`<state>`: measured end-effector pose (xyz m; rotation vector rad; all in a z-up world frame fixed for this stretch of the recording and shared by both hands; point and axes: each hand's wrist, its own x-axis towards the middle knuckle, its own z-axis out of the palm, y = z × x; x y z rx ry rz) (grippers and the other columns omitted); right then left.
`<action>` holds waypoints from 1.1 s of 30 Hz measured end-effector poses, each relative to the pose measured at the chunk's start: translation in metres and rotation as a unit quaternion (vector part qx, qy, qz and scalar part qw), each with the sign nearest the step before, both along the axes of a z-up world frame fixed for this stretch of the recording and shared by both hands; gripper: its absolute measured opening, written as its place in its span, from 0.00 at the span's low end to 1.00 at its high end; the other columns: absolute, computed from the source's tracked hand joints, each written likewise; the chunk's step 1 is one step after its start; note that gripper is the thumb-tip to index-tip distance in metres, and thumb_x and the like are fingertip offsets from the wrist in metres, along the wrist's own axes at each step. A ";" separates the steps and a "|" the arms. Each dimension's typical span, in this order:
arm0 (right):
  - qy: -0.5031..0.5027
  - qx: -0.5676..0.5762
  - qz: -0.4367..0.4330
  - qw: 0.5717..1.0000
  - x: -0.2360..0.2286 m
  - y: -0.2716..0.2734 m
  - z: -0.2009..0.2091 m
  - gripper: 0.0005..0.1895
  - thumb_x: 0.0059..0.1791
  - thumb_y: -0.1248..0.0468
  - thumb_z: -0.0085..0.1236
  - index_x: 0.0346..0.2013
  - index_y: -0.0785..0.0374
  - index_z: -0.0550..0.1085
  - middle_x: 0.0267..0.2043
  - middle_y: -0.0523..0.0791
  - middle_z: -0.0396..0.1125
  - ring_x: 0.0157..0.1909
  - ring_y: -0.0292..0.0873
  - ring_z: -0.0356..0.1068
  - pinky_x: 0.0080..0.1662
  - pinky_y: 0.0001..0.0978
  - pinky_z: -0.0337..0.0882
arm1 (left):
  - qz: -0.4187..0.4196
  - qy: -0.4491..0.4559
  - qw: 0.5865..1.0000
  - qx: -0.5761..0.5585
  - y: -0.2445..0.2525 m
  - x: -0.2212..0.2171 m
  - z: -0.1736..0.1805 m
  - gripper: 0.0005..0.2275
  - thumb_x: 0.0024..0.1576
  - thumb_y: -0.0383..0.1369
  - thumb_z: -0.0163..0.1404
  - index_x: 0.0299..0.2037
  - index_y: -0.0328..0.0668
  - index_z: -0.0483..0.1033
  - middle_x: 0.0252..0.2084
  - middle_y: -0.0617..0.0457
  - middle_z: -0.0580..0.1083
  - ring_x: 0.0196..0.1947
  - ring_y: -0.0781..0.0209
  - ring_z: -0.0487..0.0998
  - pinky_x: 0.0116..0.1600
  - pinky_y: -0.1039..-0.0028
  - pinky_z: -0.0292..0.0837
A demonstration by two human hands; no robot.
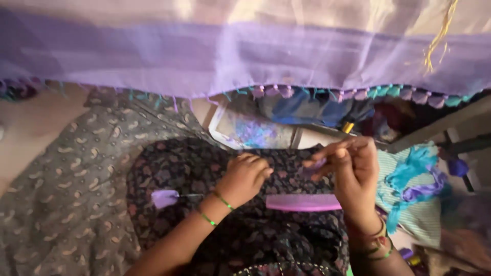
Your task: Finishing the decorative trim on a purple garment by hand-tying tassels and using scissors.
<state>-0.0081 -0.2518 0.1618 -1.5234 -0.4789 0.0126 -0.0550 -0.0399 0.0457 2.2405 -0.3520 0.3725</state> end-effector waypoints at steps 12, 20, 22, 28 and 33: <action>0.058 -0.151 0.041 0.986 0.011 0.003 -0.050 0.06 0.55 0.69 0.49 0.45 0.70 0.68 0.33 0.49 0.74 0.31 0.40 0.77 0.34 0.30 0.79 | 0.002 0.084 0.786 -0.613 0.095 0.021 0.047 0.24 0.53 0.32 0.59 0.60 0.51 0.67 0.58 0.52 0.71 0.55 0.60 0.74 0.57 0.70 0.72; 0.041 -0.174 0.070 0.981 0.015 0.027 -0.031 0.05 0.55 0.70 0.48 0.45 0.69 0.67 0.34 0.49 0.74 0.32 0.40 0.78 0.32 0.29 0.77 | 0.072 0.036 0.757 -0.649 0.102 0.022 0.073 0.05 0.60 0.28 0.58 0.41 0.36 0.77 0.41 0.48 0.81 0.41 0.61 0.80 0.50 0.70 0.76; 0.044 -0.166 0.079 0.982 0.017 0.036 -0.026 0.06 0.55 0.70 0.48 0.46 0.68 0.66 0.34 0.49 0.74 0.33 0.40 0.78 0.33 0.28 0.78 | 0.108 0.029 0.778 -0.618 0.100 0.021 0.071 0.04 0.59 0.27 0.59 0.36 0.35 0.77 0.38 0.49 0.82 0.38 0.63 0.80 0.48 0.71 0.76; -0.115 -0.189 0.110 0.969 0.019 0.090 0.024 0.05 0.53 0.71 0.55 0.43 0.66 0.71 0.38 0.46 0.74 0.35 0.38 0.75 0.35 0.27 0.75 | 0.119 0.041 0.804 -0.580 0.098 0.009 0.080 0.03 0.57 0.24 0.59 0.40 0.36 0.80 0.37 0.53 0.80 0.36 0.68 0.77 0.47 0.75 0.73; -0.292 -0.257 0.052 0.920 0.026 0.126 0.029 0.09 0.47 0.75 0.64 0.42 0.64 0.79 0.36 0.44 0.72 0.34 0.39 0.72 0.36 0.30 0.69 | 0.062 0.052 0.786 -0.613 0.095 0.002 0.075 0.03 0.59 0.24 0.57 0.40 0.36 0.76 0.37 0.55 0.77 0.38 0.67 0.77 0.47 0.73 0.75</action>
